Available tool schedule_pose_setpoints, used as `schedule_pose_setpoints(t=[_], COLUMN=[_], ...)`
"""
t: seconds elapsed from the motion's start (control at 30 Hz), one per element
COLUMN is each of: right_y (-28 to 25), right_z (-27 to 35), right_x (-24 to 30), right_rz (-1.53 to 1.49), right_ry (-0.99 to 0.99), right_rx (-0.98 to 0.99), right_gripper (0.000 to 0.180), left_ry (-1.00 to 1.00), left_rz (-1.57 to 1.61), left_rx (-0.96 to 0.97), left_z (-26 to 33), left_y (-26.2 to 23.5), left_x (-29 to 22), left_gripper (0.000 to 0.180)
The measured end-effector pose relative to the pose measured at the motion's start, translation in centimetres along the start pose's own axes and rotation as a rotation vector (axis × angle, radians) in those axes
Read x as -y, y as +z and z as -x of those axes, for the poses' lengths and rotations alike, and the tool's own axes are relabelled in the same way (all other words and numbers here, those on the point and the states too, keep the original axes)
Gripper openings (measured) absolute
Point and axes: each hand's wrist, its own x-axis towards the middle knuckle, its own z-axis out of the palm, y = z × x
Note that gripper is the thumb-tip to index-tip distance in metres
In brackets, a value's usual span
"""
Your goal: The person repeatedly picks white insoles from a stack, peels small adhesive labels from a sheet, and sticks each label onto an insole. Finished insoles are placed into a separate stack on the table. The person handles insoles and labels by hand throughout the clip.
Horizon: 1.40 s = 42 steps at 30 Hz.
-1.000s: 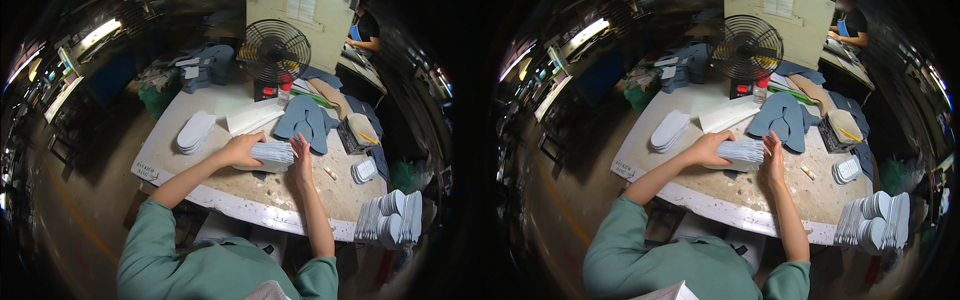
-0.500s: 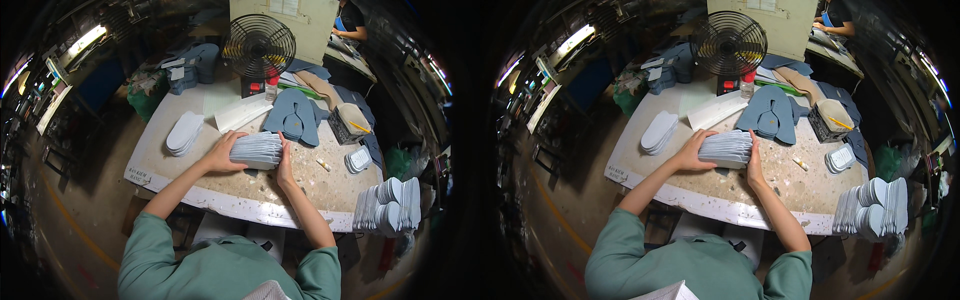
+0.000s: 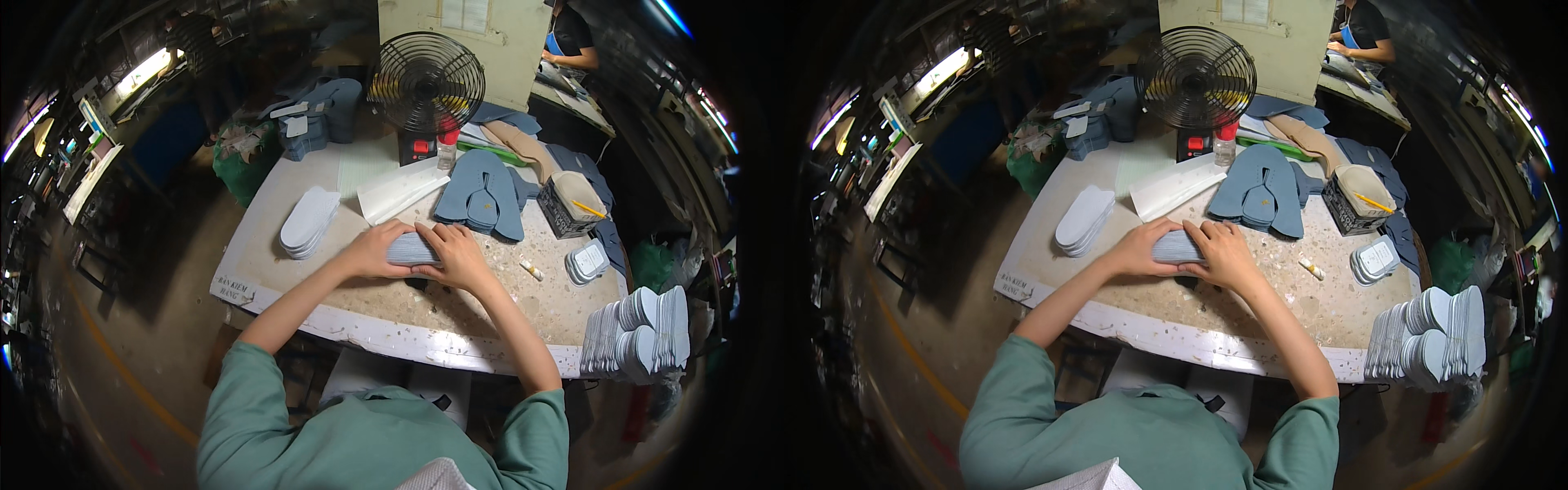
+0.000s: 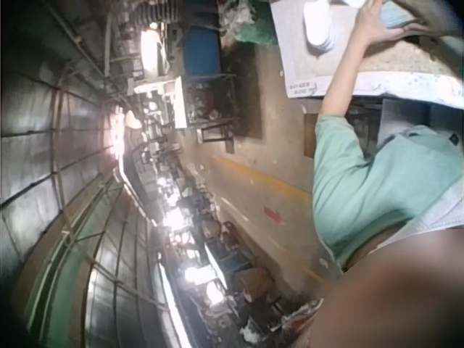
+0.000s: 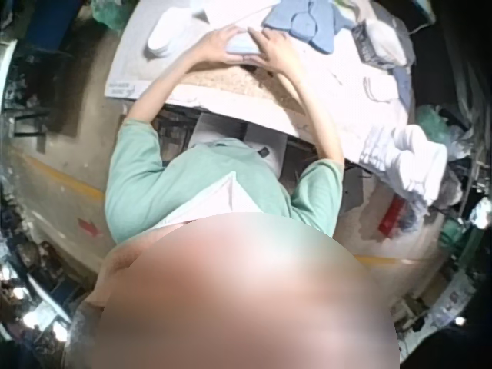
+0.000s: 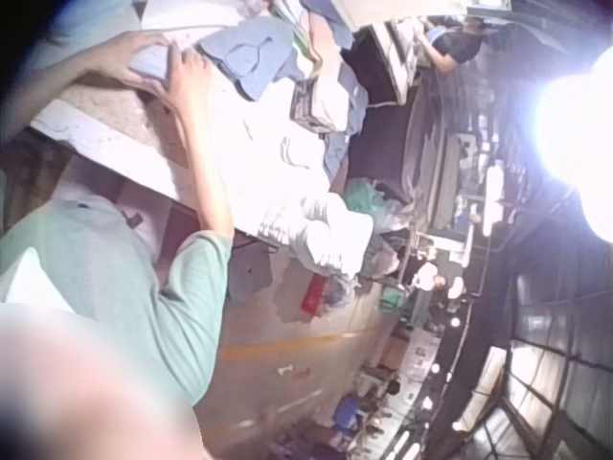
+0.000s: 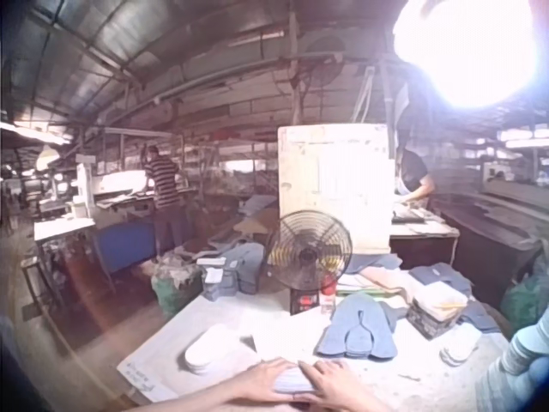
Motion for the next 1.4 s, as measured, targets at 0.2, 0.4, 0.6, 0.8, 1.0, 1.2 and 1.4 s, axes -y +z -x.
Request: schedule_pose_setpoints(t=[0.2,0.4,0.6,0.8,1.0,1.2,1.4], right_y=[-0.3,-0.8,1.8,2.6,1.5,1.5,-3.5], right_z=[0.4,1.8,4.5,4.4,4.9,4.0,4.1], right_x=[0.0,-1.5,-3.5,-4.1,-1.3,0.4,4.9], right_rz=[-0.067,-0.86,-0.905,-0.657,-0.154,-0.1,-0.131], right_ry=[0.117,0.519,1.027,0.955,0.542,0.569,0.152], right_rx=[-0.201,-0.291,-0.126,-0.061,-0.27,-0.063,-0.53], right_gripper=[0.067,0.058,0.072,0.069,0.086,0.099,0.07], left_ry=[-0.253,-0.771,-0.721,-0.628,-0.615,-0.58,-0.274], left_rz=[0.549,-0.057,0.094,-0.016,-0.069,0.089,0.067], left_rx=[-0.478,-0.273,-0.149,-0.098,-0.047,-0.225,-0.473], left_z=[-4.3,-6.7,-6.9,-5.1,-4.2,-3.5,2.2], left_y=[-5.4,-3.7,-3.3,-0.8,0.8,-1.3,-6.5], left_x=[7.7,12.5,10.9,7.3,7.2,4.8,-5.4], left_gripper=[0.036,0.049,0.048,0.058,0.063,0.031,0.017])
